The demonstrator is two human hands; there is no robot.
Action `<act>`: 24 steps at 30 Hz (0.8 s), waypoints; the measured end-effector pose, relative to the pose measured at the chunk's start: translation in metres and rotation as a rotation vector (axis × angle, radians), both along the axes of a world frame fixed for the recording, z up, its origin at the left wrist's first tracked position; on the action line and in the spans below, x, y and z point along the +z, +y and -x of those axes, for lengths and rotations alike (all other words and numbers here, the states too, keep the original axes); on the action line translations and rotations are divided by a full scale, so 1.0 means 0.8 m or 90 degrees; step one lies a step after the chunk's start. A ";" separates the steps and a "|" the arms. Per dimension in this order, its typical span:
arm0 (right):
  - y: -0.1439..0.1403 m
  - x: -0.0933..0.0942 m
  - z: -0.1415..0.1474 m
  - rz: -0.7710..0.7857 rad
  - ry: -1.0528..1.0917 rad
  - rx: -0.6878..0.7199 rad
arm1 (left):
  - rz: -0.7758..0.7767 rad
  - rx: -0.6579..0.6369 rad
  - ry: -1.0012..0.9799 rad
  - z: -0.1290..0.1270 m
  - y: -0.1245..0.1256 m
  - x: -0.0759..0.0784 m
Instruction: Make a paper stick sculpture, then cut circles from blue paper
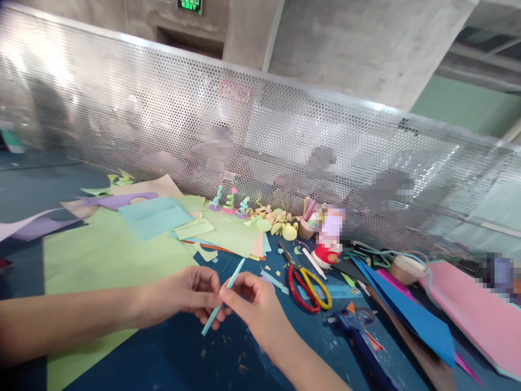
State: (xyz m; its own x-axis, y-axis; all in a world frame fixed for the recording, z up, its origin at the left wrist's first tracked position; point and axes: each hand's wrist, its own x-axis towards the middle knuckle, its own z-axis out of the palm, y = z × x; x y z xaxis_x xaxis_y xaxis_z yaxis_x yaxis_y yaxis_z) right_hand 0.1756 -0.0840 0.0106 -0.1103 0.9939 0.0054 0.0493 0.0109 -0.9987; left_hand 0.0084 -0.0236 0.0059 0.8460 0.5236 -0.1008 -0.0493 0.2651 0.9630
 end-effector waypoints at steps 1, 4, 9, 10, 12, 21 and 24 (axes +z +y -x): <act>0.000 0.001 0.000 -0.002 -0.017 -0.003 | -0.004 0.002 0.004 0.000 0.000 -0.001; 0.000 -0.002 0.000 -0.011 -0.027 0.002 | 0.008 -0.007 0.021 0.001 0.002 -0.002; 0.001 -0.008 0.000 0.013 0.000 0.001 | 0.049 -0.034 0.034 0.004 0.003 0.004; 0.001 -0.008 0.001 0.014 0.003 0.001 | 0.049 -0.038 0.035 0.004 0.002 0.005; 0.001 -0.007 0.001 0.001 -0.013 -0.003 | 0.043 -0.040 0.040 0.003 0.001 0.005; 0.002 -0.007 -0.001 -0.013 -0.061 -0.044 | -0.003 -0.020 0.055 0.000 -0.003 -0.009; 0.003 -0.008 -0.001 0.002 -0.029 -0.040 | 0.043 -0.045 0.047 0.002 0.002 -0.008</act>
